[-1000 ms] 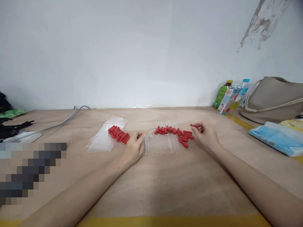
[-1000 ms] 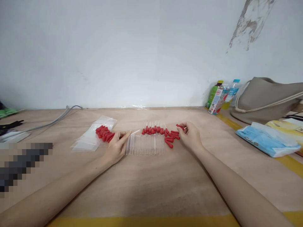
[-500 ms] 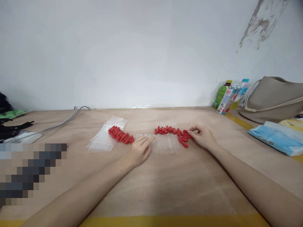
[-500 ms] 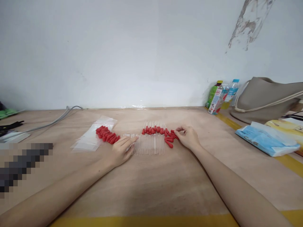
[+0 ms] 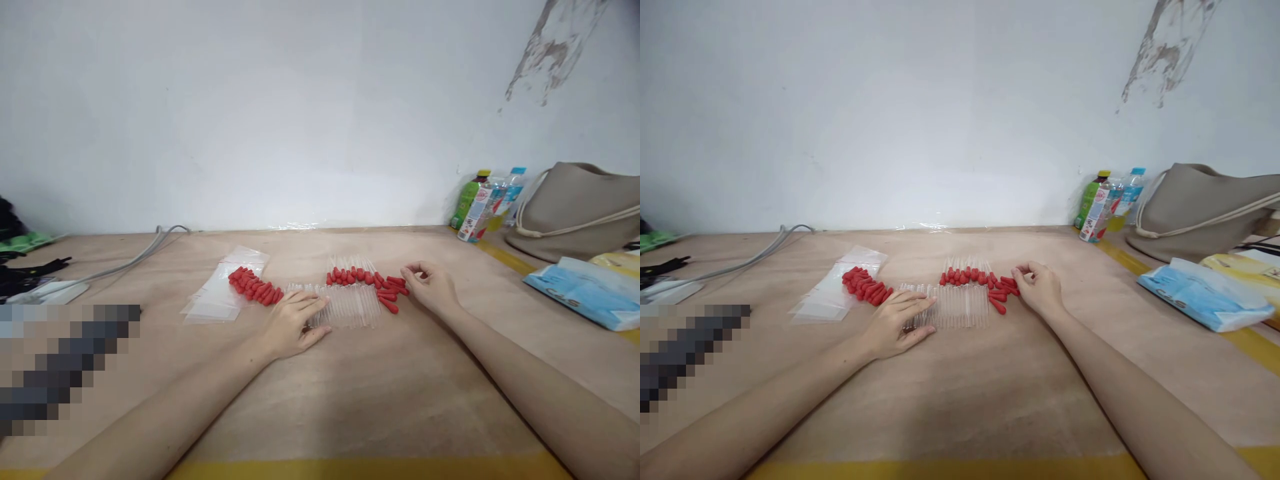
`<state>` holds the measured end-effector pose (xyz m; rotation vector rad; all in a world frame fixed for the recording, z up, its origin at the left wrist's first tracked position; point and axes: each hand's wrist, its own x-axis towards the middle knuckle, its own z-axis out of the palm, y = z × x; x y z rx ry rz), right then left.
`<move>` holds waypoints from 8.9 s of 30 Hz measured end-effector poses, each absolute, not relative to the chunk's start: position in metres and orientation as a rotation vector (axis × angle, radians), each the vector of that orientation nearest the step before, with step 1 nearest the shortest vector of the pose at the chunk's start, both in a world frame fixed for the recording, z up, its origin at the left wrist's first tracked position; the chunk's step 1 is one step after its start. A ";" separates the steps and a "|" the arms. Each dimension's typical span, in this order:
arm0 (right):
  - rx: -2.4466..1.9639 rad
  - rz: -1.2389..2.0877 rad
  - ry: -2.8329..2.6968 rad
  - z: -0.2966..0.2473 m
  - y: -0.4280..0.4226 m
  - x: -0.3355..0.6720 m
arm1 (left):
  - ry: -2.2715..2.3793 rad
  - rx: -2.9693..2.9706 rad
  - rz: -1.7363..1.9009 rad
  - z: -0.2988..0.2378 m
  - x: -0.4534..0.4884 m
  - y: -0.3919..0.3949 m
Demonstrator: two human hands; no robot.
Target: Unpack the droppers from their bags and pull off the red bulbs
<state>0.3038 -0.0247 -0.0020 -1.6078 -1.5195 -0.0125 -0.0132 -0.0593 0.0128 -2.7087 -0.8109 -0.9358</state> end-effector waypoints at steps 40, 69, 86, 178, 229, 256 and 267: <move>-0.764 -0.307 -2.091 0.001 -0.083 0.225 | -0.659 -2.456 -0.874 0.014 -0.012 -0.061; -0.594 -0.564 -2.238 -0.003 -0.089 0.201 | -0.354 -2.625 -0.923 0.014 -0.006 -0.069; -0.410 -0.740 -2.265 0.004 -0.091 0.212 | -0.366 -2.752 -0.965 0.015 -0.008 -0.072; -2.141 0.411 -1.706 0.035 0.022 0.273 | -0.995 -2.855 -0.526 0.014 -0.018 -0.059; -1.019 -0.414 -2.071 0.004 -0.097 0.199 | -0.729 -2.446 -1.053 0.014 -0.013 -0.068; -0.599 -0.511 -2.258 -0.009 -0.087 0.205 | -0.455 -2.637 -0.955 0.013 -0.006 -0.072; -0.489 -0.733 -2.289 0.006 -0.095 0.214 | -0.435 -2.613 -0.982 0.011 -0.007 -0.072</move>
